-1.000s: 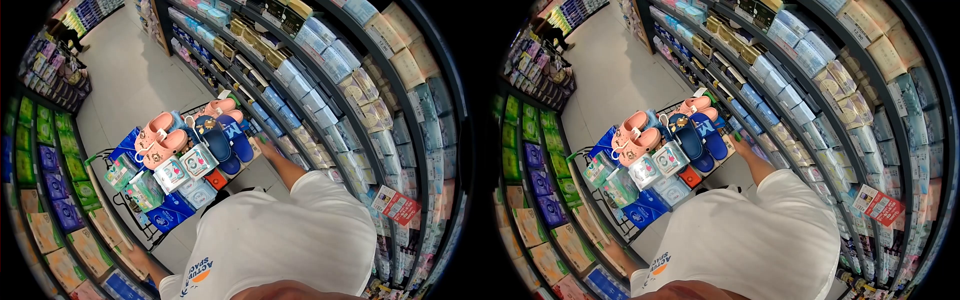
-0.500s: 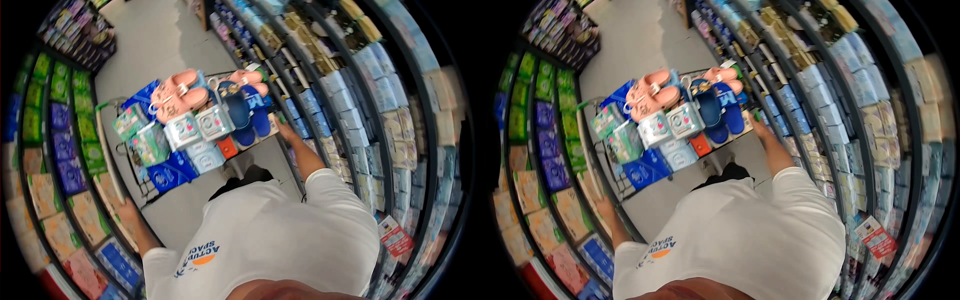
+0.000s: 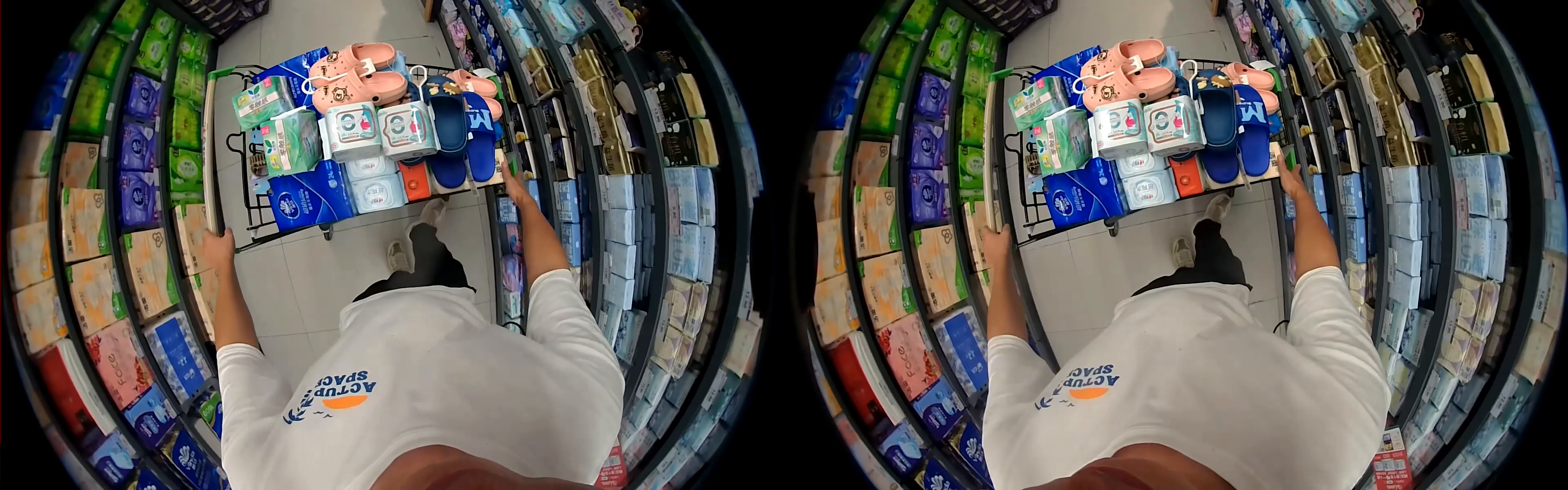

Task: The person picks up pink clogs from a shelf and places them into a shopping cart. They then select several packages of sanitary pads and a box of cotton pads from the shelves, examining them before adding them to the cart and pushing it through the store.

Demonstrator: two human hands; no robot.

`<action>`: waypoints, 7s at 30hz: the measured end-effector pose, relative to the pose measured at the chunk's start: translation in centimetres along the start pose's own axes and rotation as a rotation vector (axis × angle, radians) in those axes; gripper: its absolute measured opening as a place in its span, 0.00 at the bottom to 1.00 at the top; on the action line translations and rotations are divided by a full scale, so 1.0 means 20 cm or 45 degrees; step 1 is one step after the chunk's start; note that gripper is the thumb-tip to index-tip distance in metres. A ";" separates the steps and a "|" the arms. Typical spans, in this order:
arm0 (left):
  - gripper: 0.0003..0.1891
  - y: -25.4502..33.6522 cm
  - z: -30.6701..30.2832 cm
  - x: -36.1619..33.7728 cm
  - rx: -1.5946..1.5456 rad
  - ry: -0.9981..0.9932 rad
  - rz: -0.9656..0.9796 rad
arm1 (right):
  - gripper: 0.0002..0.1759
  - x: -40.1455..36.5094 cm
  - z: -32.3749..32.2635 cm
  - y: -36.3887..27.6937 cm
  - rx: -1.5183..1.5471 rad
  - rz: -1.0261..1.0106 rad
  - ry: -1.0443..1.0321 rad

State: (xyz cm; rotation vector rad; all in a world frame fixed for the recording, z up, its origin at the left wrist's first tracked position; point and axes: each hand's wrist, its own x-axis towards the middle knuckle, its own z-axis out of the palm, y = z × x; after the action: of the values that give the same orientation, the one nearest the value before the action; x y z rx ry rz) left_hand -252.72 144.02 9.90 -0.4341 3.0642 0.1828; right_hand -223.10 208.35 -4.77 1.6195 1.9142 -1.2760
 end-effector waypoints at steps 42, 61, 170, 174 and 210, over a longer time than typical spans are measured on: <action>0.24 1.39 0.10 0.56 -0.529 0.532 0.441 | 0.48 0.21 -0.12 -0.29 0.189 -0.322 0.124; 0.19 3.51 -0.45 -1.61 -1.512 -1.388 2.273 | 0.12 -0.93 -1.13 -0.56 0.952 -0.782 1.556; 0.06 1.86 -0.01 0.65 -1.690 -0.870 0.308 | 0.25 -0.26 0.84 -2.40 0.525 -1.285 -0.275; 0.07 1.82 0.07 0.76 -1.686 -0.873 0.328 | 0.23 -0.24 0.98 -2.45 0.430 -1.296 -0.150; 0.04 2.16 0.07 0.60 -1.319 0.107 1.025 | 0.17 -0.35 0.75 -2.22 0.286 -1.424 0.183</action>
State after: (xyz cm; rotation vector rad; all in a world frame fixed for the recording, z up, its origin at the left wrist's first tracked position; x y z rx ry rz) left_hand -276.22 182.02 12.61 0.8348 2.7334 1.7771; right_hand -265.66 194.19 10.55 0.6156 3.0058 -1.7973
